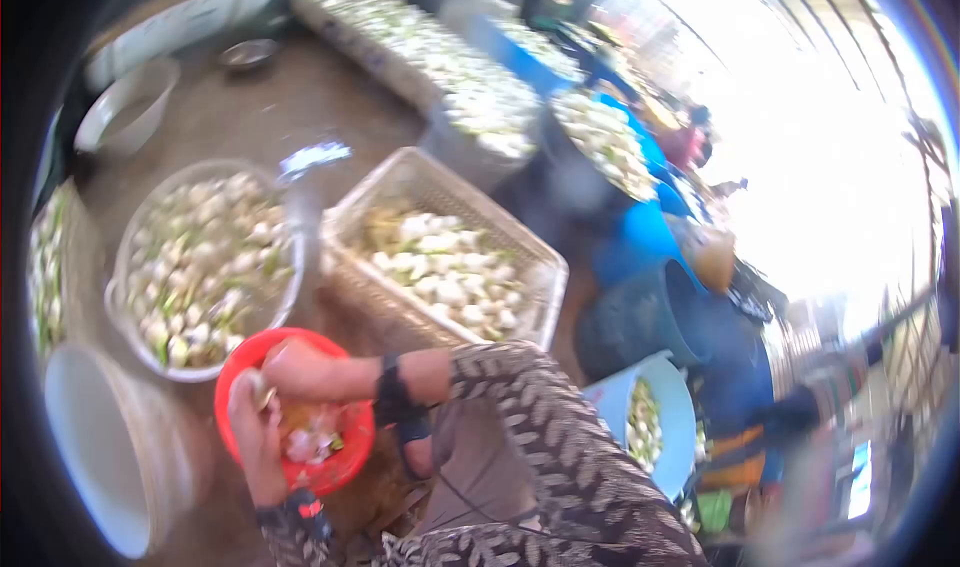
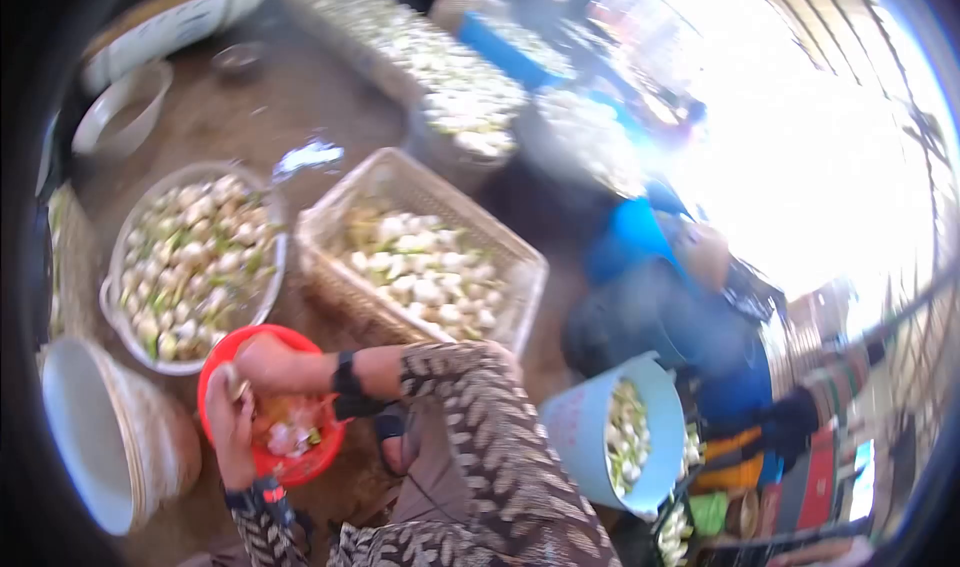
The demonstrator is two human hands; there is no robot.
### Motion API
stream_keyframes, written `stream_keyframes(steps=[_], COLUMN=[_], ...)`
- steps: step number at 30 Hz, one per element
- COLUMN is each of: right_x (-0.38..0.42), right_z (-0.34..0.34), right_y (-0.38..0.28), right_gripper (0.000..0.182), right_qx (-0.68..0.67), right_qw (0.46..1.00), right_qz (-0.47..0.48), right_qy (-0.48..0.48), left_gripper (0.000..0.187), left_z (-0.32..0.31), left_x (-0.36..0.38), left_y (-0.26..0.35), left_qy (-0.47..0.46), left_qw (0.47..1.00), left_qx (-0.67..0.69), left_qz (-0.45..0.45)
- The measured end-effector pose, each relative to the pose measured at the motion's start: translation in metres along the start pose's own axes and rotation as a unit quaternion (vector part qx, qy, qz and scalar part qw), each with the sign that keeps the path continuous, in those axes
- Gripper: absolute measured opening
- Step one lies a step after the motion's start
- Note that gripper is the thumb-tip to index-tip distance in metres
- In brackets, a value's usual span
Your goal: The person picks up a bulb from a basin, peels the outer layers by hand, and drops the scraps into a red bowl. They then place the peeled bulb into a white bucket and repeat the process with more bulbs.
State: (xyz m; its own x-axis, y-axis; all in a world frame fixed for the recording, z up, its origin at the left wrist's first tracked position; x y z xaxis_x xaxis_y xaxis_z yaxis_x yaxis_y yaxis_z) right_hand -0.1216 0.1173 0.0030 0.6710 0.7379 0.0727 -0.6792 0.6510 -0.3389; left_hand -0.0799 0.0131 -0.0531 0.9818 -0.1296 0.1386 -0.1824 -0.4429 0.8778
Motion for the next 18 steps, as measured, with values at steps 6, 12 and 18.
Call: stream_keyframes(steps=[6, 12, 18], right_x=[0.037, 0.060, 0.068], right_z=[-0.011, 0.009, 0.003], right_y=[-0.038, -0.049, -0.058], right_gripper=[0.012, 0.014, 0.011], right_qx=[0.080, 0.024, 0.064], right_qw=[0.997, 0.998, 0.996], right_qz=[-0.005, 0.005, 0.000], right_qy=[0.006, 0.059, 0.064], left_gripper=[0.017, 0.019, 0.015], left_z=[-0.011, -0.020, -0.032], left_x=[0.040, 0.056, 0.065], left_y=[-0.010, -0.003, 0.002], left_qy=[0.015, 0.033, 0.073], left_qw=[0.999, 0.997, 0.995], left_qx=[-0.020, 0.026, -0.041], left_qz=[0.038, 0.058, 0.052])
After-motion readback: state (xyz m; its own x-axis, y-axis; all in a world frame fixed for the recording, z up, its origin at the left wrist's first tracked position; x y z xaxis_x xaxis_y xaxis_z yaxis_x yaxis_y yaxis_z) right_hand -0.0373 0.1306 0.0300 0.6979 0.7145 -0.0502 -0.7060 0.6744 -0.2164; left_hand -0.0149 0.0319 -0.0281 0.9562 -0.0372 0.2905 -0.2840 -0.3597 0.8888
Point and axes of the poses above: each hand's wrist, its own x-axis away from the middle knuckle, its own z-axis out of the back of the hand, y = z × x, the point moved 6 cm from there along -x, towards the middle knuckle, and after that the axes turned 7 degrees about -y, right-handed, at the moved point
